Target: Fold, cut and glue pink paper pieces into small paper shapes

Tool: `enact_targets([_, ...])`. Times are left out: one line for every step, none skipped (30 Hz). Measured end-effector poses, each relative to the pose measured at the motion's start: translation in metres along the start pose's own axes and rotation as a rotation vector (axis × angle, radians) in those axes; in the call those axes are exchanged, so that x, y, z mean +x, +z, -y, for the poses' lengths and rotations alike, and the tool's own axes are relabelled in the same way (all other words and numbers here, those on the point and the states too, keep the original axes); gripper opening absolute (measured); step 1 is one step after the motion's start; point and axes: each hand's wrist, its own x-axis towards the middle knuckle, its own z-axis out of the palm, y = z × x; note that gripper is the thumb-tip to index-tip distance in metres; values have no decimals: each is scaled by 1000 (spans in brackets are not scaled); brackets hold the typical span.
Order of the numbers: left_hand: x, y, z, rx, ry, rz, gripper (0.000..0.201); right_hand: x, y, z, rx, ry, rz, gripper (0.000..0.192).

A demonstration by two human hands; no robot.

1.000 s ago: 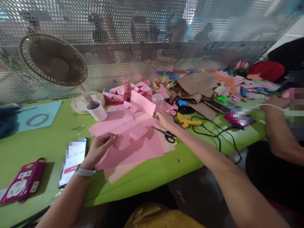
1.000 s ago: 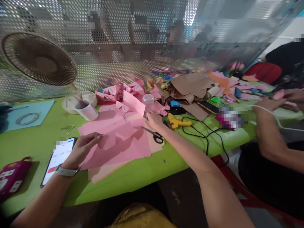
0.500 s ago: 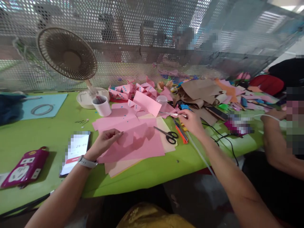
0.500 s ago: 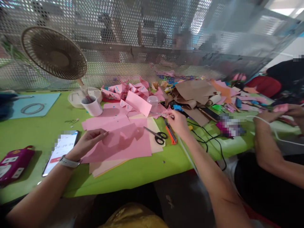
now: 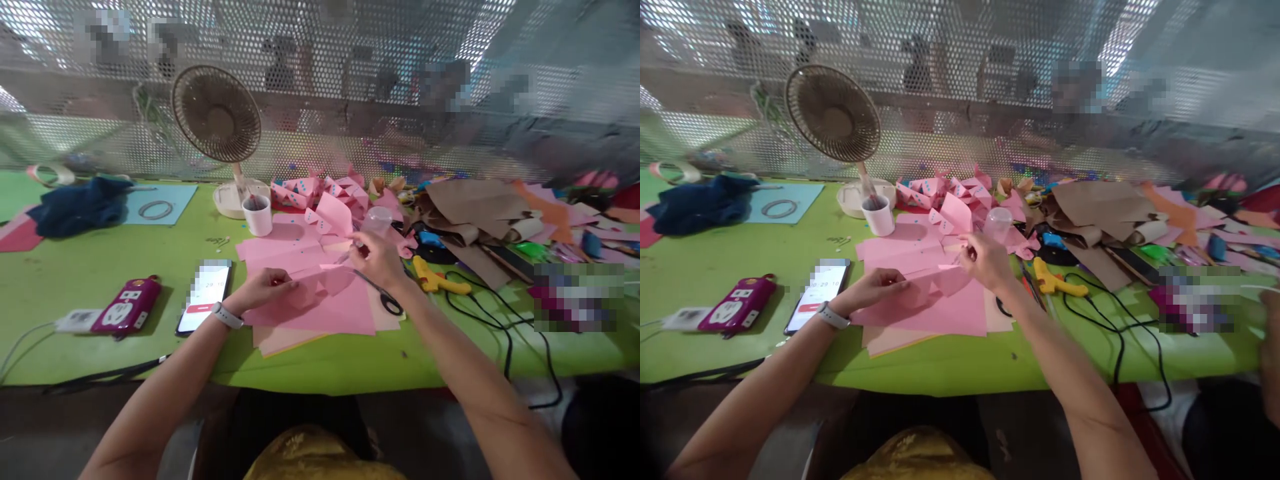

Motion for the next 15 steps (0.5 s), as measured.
enact_targets([0,0,-1,-8,8,-14,41,1,7,2,17,9,27,24])
enact_targets([-1,0,-2,-23,13,-25,41,2,13,4,40,30,52,22])
enact_targets([-1,0,-2,-41,15,-36,41,3,18,4,61,59,75,20])
enact_targets([-1,0,-3,-55,16,-49,41,3,21,4,69,89,99,18])
enact_targets([-1,0,-3,-62,20,-67,40,2,22,3,64,111,124,17])
enact_targets([-1,1,-2,-63,25,-88,40,0,22,2,51,118,152,16])
enact_targets([-1,1,-1,-64,32,-113,39,-3,22,1,40,105,181,16])
enact_targets([-1,1,-1,-66,41,-134,38,-7,20,-1,34,75,203,17])
enact_targets([0,1,0,-72,51,-149,38,-12,17,-4,33,34,211,19])
enact_targets([0,1,1,-78,59,-156,37,-18,15,-7,29,-9,206,20])
enact_targets([0,1,2,-82,65,-155,37,-24,12,-10,11,-44,193,22])
enact_targets([0,2,2,-82,70,-150,37,-30,10,-13,-29,-67,179,24])
enact_targets([0,2,3,-77,72,-143,36,-36,8,-17,-87,-86,183,26])
enact_targets([1,2,3,-68,72,-135,36,-42,7,-21,-150,-105,212,27])
enact_targets([1,3,4,-60,69,-130,36,-47,6,-25,-208,-125,262,28])
